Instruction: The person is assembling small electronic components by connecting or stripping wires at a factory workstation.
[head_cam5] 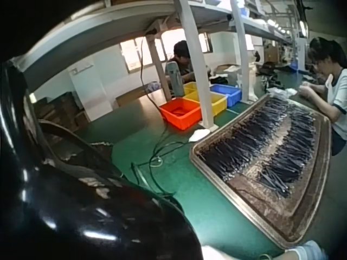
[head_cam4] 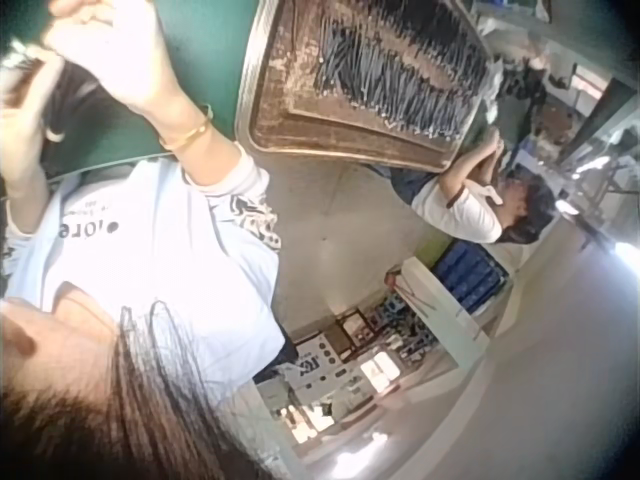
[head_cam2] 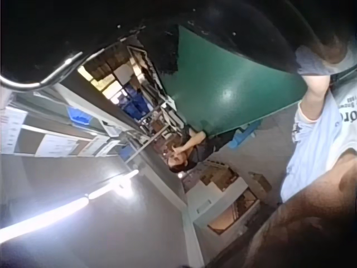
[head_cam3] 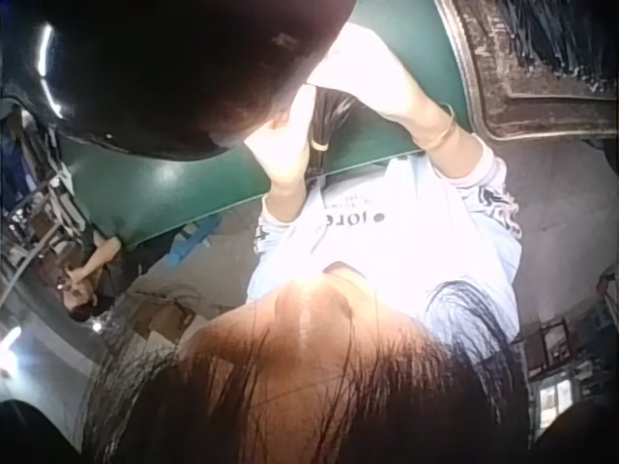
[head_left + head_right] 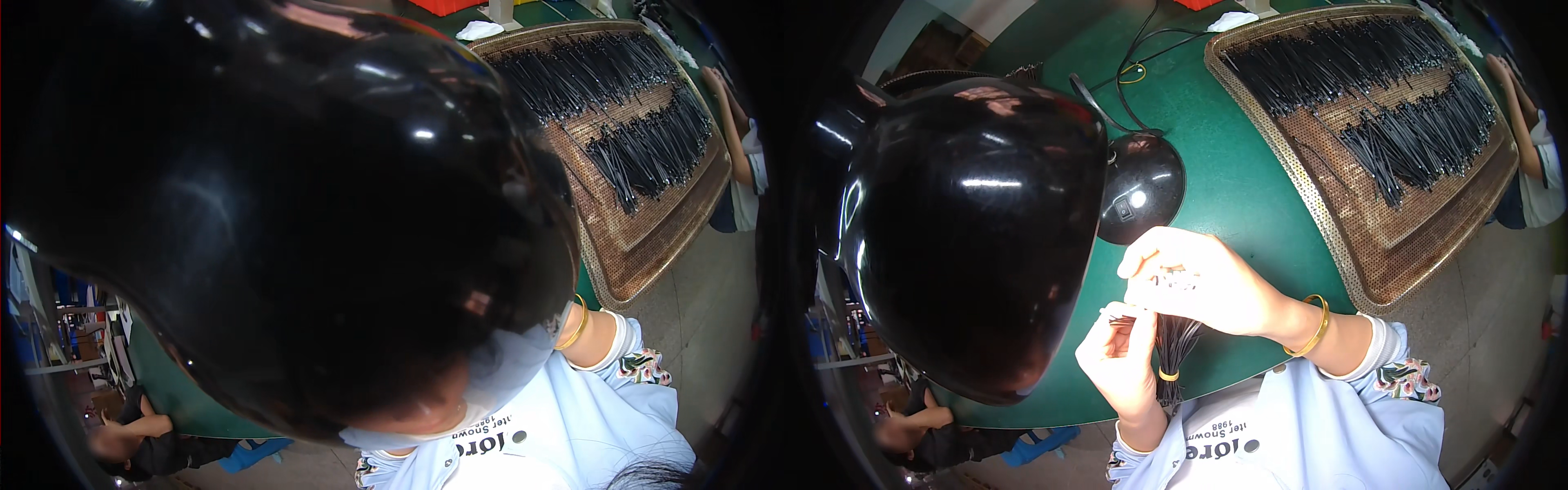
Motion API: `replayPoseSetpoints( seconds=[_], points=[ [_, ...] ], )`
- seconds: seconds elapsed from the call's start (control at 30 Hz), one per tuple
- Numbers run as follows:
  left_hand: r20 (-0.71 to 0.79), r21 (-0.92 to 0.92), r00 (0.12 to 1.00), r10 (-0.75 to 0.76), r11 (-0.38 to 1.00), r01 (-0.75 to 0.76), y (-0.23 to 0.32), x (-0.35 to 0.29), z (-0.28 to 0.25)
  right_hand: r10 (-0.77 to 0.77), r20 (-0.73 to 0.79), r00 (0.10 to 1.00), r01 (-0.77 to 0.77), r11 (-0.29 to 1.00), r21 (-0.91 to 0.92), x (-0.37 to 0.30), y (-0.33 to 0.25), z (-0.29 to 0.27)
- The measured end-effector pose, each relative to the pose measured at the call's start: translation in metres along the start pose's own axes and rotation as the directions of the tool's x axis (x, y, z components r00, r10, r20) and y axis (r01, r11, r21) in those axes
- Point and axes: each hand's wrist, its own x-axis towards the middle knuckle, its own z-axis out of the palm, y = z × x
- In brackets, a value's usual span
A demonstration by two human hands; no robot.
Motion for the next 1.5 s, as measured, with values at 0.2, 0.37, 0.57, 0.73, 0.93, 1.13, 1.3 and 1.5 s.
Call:
replayPoseSetpoints(
  seconds=[0.2, 0.37, 0.57, 0.73, 0.93, 1.13, 1.3, 1.5],
  points=[
    [0.062, -0.022, 0.992, 0.107, 0.994, -0.106, -0.003, -0.003, 0.001, -0.022, 0.162, 0.987, 0.093, 0.891, -0.445, 0.0, -0.01, 0.001],
    [0.038, -0.008, 0.999, 0.012, 1.0, -0.012, 0.003, -0.004, 0.007, -0.1, 0.08, 0.992, 0.12, 0.942, -0.313, -0.007, -0.009, -0.004],
    [-0.041, -0.037, 0.996, 0.079, 0.996, -0.081, -0.012, 0.001, -0.011, -0.049, 0.154, 0.987, 0.088, 0.961, -0.263, 0.007, 0.002, -0.001],
    [0.014, -0.129, 1.0, 0.013, 0.992, -0.011, -0.003, 0.001, -0.001, -0.005, 0.083, 0.997, 0.022, 0.98, -0.197, -0.003, -0.01, -0.001],
    [0.061, -0.144, 0.997, 0.057, 0.988, -0.047, -0.009, 0.002, 0.0, -0.032, 0.005, 0.999, 0.033, 0.988, -0.152, -0.009, -0.013, 0.0],
    [0.031, -0.338, 0.997, -0.071, 0.938, 0.077, 0.001, 0.004, -0.002, 0.099, 0.077, 0.992, -0.087, 0.985, -0.152, 0.001, -0.002, -0.003],
    [0.036, -0.209, 0.999, 0.037, 0.977, -0.028, -0.008, 0.003, -0.004, -0.07, 0.112, 0.991, 0.095, 0.967, -0.236, 0.0, -0.001, -0.003],
    [0.006, -0.186, 0.999, 0.054, 0.981, -0.052, -0.014, -0.001, -0.008, 0.052, 0.134, 0.99, -0.002, 0.936, -0.351, -0.001, -0.005, -0.002]
  ],
)
